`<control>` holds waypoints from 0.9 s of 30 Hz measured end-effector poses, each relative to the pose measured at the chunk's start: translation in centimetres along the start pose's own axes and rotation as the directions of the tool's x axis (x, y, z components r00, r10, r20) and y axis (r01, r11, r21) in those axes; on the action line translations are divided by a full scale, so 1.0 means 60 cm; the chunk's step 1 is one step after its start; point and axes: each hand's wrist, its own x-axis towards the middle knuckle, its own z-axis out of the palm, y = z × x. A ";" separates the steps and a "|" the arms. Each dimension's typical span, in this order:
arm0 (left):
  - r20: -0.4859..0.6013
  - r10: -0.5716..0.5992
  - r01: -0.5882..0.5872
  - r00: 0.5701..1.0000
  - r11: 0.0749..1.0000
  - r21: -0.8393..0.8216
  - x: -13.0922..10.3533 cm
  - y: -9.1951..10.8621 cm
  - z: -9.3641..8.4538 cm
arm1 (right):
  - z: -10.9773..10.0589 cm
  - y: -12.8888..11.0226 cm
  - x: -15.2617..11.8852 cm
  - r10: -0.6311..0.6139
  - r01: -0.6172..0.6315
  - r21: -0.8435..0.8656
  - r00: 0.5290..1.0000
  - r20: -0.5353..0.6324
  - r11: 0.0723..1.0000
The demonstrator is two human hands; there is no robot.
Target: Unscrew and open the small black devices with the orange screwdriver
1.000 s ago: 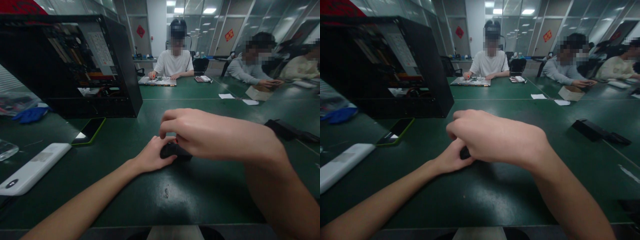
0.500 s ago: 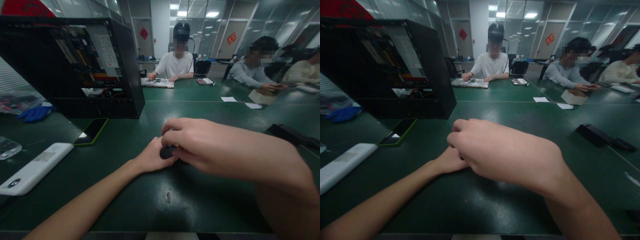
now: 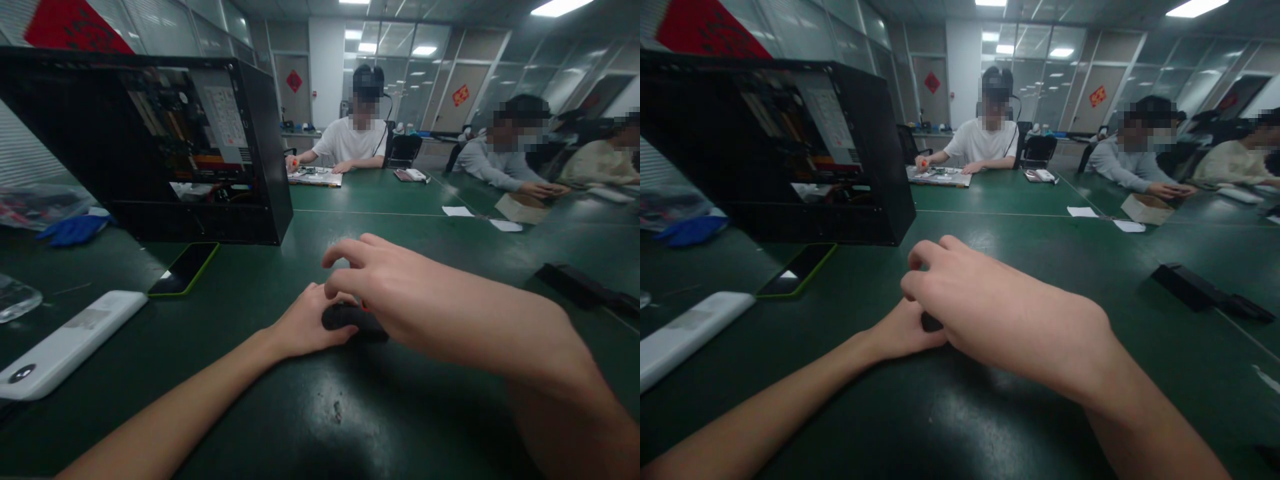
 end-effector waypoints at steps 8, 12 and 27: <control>0.032 -0.022 0.021 0.999 0.999 0.043 -0.001 0.006 -0.004 | -0.007 0.006 -0.003 0.006 -0.007 0.061 1.000 0.028 0.998; 0.018 -0.003 0.003 1.000 1.000 0.029 -0.002 0.007 -0.003 | 0.005 0.019 0.010 0.098 -0.097 -0.043 0.995 0.012 0.994; 0.045 0.013 -0.015 0.999 0.999 0.047 -0.001 0.005 -0.004 | 0.024 0.027 0.004 0.179 -0.184 -0.197 0.983 -0.044 0.963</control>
